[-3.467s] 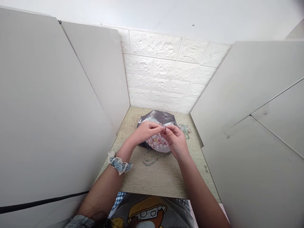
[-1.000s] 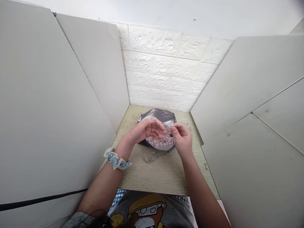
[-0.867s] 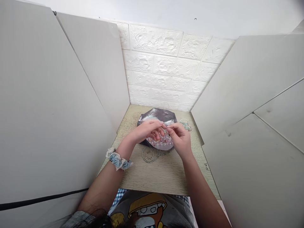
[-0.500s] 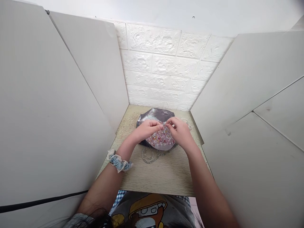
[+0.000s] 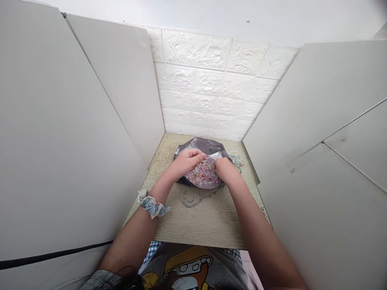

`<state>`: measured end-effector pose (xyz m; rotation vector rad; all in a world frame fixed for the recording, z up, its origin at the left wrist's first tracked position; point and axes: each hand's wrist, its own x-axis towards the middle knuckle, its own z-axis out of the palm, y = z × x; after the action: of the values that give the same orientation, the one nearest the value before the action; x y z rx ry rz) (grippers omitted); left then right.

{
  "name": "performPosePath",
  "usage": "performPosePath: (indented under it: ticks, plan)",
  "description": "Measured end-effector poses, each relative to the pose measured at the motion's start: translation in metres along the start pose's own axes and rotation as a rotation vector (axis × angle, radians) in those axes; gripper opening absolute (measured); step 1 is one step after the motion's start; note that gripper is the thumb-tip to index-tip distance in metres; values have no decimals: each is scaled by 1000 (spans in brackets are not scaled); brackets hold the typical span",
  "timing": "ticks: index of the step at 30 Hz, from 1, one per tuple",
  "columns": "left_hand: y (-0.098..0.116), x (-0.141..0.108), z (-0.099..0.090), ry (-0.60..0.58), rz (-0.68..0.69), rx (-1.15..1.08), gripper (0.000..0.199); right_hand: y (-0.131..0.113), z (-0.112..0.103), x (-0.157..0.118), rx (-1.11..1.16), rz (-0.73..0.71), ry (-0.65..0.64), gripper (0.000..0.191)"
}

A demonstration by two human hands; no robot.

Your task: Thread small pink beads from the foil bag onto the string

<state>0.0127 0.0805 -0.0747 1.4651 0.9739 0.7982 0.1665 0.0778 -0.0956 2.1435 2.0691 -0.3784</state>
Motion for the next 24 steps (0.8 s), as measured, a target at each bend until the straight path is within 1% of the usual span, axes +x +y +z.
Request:
performPosePath:
  ticks: [4, 10, 14, 19, 22, 24]
  plan:
    - [3, -1, 0, 53, 7, -31, 22, -1, 4, 1, -28, -3, -13, 26]
    - [2, 1, -2, 177, 51, -83, 20, 0, 8, 0, -44, -23, -6, 29]
    - [0, 3, -5, 227, 83, -104, 23, -3, 10, -1, -20, -74, -16, 24]
    - [3, 2, -5, 264, 108, -160, 20, -11, 14, -2, 34, -155, -17, 23]
    - [5, 2, -5, 288, 108, -180, 19, -17, 18, -2, 48, -142, 20, 26]
    - [5, 2, -4, 297, 106, -183, 19, -20, 20, 0, 48, -118, 120, 28]
